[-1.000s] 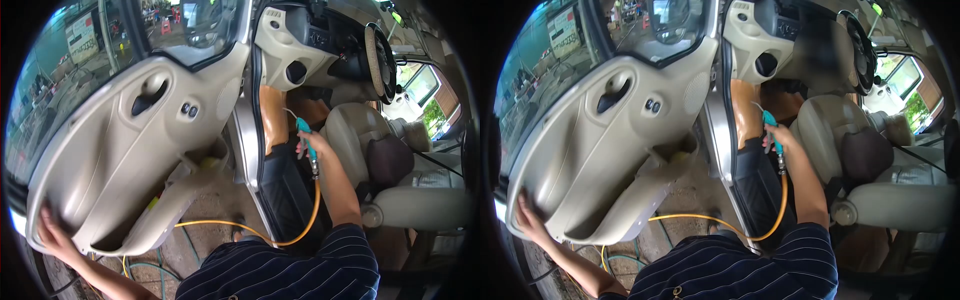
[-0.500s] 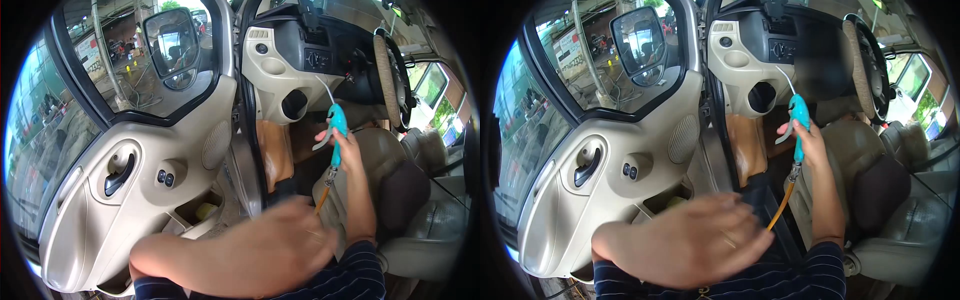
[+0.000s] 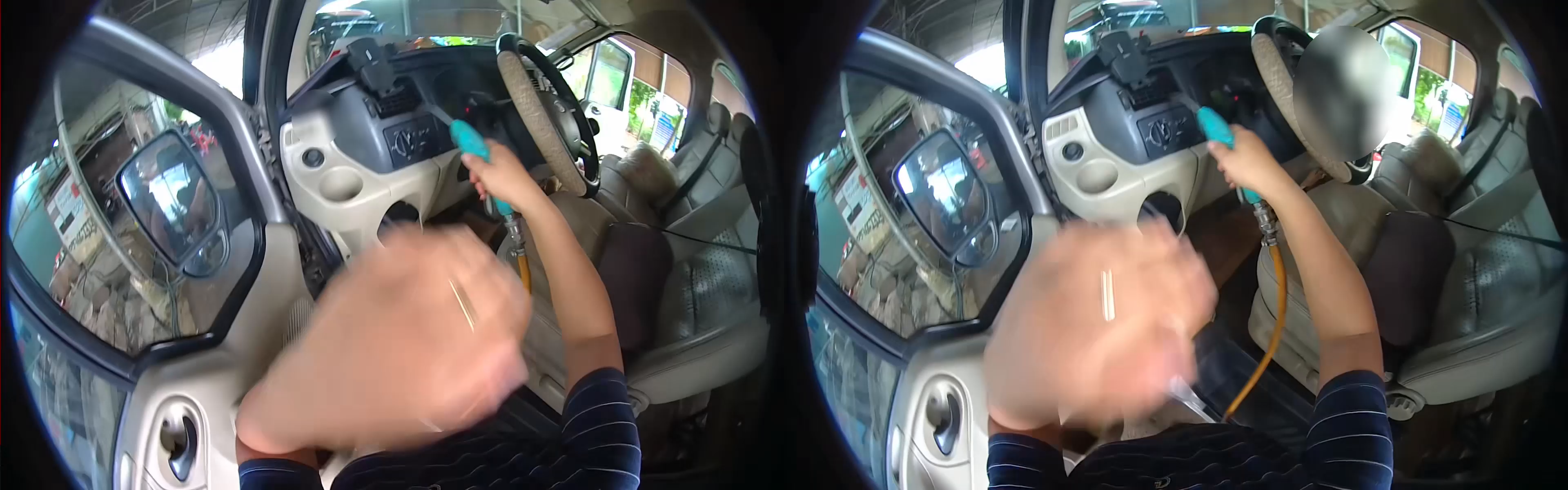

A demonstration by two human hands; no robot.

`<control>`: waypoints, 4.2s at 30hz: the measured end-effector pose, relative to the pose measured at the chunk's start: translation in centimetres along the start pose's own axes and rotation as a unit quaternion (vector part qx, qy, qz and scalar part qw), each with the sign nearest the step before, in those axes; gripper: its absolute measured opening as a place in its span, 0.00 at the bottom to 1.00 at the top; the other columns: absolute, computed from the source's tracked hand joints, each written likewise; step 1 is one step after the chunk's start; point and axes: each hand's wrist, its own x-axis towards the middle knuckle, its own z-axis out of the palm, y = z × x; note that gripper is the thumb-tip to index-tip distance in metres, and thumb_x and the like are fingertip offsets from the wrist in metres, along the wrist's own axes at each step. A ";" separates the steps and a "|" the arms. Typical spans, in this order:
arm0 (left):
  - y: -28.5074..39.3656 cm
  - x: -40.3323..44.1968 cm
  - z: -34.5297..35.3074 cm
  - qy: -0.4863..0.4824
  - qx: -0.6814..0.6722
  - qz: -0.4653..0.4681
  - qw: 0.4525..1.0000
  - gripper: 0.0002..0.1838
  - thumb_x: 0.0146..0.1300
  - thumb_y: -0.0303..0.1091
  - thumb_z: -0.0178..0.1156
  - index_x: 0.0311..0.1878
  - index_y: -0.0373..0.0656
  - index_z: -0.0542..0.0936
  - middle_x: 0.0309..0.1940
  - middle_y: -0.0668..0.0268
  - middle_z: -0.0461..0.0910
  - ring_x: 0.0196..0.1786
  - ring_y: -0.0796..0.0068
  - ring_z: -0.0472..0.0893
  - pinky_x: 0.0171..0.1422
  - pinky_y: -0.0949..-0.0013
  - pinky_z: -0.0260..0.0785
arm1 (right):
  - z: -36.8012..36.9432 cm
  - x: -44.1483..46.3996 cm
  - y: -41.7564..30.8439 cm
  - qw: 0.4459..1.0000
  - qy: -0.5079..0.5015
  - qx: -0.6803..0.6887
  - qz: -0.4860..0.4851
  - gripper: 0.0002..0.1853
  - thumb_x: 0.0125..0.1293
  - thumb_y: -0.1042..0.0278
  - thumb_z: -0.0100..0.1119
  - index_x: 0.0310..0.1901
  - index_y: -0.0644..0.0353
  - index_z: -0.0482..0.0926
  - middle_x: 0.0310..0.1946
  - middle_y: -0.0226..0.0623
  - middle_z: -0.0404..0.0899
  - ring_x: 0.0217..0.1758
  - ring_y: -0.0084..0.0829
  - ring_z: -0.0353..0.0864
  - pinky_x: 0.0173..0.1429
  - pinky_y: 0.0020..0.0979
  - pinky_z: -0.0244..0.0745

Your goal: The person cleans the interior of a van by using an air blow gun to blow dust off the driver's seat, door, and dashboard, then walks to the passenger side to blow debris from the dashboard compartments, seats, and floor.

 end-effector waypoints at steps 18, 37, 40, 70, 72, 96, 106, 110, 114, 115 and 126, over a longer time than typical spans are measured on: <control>-23.5 3.7 19.9 0.085 0.194 -0.154 0.965 0.39 0.46 0.51 0.59 0.59 0.37 0.65 0.58 0.59 0.64 0.66 0.65 0.57 0.70 0.52 0.38 | 0.1 5.0 -1.2 0.991 0.042 -0.127 -0.027 0.14 0.61 0.66 0.52 0.40 0.70 0.68 0.18 0.39 0.73 0.15 0.30 0.74 0.20 0.31 0.69; -23.3 4.4 21.0 0.052 0.267 -0.180 0.945 0.43 0.47 0.58 0.56 0.61 0.36 0.63 0.64 0.54 0.57 0.67 0.63 0.54 0.69 0.54 0.41 | -1.4 7.3 -3.6 0.986 0.110 -0.127 0.003 0.15 0.61 0.65 0.52 0.39 0.72 0.67 0.19 0.43 0.73 0.14 0.31 0.75 0.17 0.31 0.71; -23.5 4.3 20.9 0.060 0.248 -0.181 0.950 0.42 0.47 0.57 0.57 0.61 0.37 0.63 0.64 0.56 0.57 0.68 0.64 0.54 0.69 0.54 0.40 | -3.2 7.3 -4.5 0.970 0.126 -0.204 0.047 0.16 0.62 0.63 0.51 0.39 0.72 0.68 0.18 0.42 0.74 0.14 0.32 0.75 0.18 0.32 0.72; -23.2 3.6 20.9 0.058 0.211 -0.112 0.969 0.30 0.47 0.44 0.59 0.57 0.48 0.70 0.65 0.58 0.56 0.69 0.65 0.53 0.71 0.45 0.33 | -7.2 -9.9 -3.5 0.909 0.117 -0.393 0.071 0.14 0.60 0.65 0.53 0.40 0.70 0.69 0.21 0.43 0.74 0.21 0.32 0.76 0.27 0.32 0.71; -23.2 3.6 20.8 0.062 0.207 -0.111 0.970 0.30 0.47 0.43 0.59 0.56 0.48 0.71 0.65 0.58 0.57 0.69 0.65 0.53 0.71 0.45 0.33 | -6.7 -10.0 -2.1 0.874 0.141 -0.464 0.040 0.17 0.60 0.63 0.52 0.41 0.71 0.69 0.27 0.54 0.76 0.31 0.49 0.78 0.37 0.41 0.72; -23.3 3.5 20.9 0.079 0.182 -0.102 0.975 0.25 0.47 0.39 0.59 0.52 0.46 0.74 0.62 0.57 0.60 0.67 0.65 0.56 0.71 0.46 0.34 | -4.2 -9.2 10.1 0.963 0.110 -0.101 0.225 0.17 0.63 0.58 0.51 0.45 0.65 0.69 0.31 0.45 0.78 0.36 0.37 0.81 0.37 0.36 0.74; -23.3 3.3 21.2 0.089 0.179 -0.103 0.974 0.23 0.46 0.37 0.59 0.49 0.47 0.75 0.62 0.58 0.62 0.67 0.65 0.56 0.71 0.47 0.34 | 14.9 -14.9 22.7 0.922 -0.049 -0.125 0.362 0.31 0.59 0.53 0.53 0.57 0.69 0.62 0.36 0.55 0.76 0.35 0.43 0.80 0.40 0.37 0.73; -23.3 3.4 21.2 0.087 0.173 -0.109 0.975 0.23 0.46 0.37 0.58 0.50 0.47 0.75 0.62 0.57 0.61 0.67 0.64 0.55 0.71 0.47 0.32 | 16.0 -12.7 35.6 0.925 0.170 -0.236 0.243 0.23 0.59 0.57 0.54 0.49 0.66 0.66 0.28 0.47 0.76 0.27 0.40 0.78 0.29 0.39 0.72; -23.5 3.2 21.4 0.083 0.182 -0.102 0.975 0.23 0.47 0.38 0.58 0.50 0.46 0.75 0.62 0.57 0.61 0.67 0.63 0.55 0.71 0.46 0.32 | 13.0 -5.9 35.0 0.846 0.319 -0.220 0.365 0.27 0.60 0.54 0.54 0.55 0.63 0.64 0.43 0.56 0.74 0.48 0.52 0.74 0.47 0.46 0.69; -23.6 3.2 21.4 0.081 0.179 -0.108 0.975 0.23 0.47 0.38 0.58 0.50 0.46 0.75 0.62 0.57 0.61 0.67 0.63 0.55 0.71 0.46 0.32 | 12.8 -4.5 35.4 0.843 0.342 -0.210 0.359 0.27 0.60 0.53 0.53 0.55 0.63 0.63 0.46 0.56 0.72 0.51 0.52 0.72 0.49 0.46 0.68; -24.2 2.2 20.5 0.123 0.108 -0.023 0.986 0.19 0.52 0.39 0.55 0.48 0.47 0.75 0.55 0.55 0.69 0.61 0.60 0.65 0.67 0.49 0.47 | 10.5 -4.6 28.7 0.899 0.198 0.127 0.369 0.15 0.64 0.61 0.50 0.44 0.63 0.66 0.24 0.40 0.73 0.17 0.28 0.74 0.21 0.30 0.71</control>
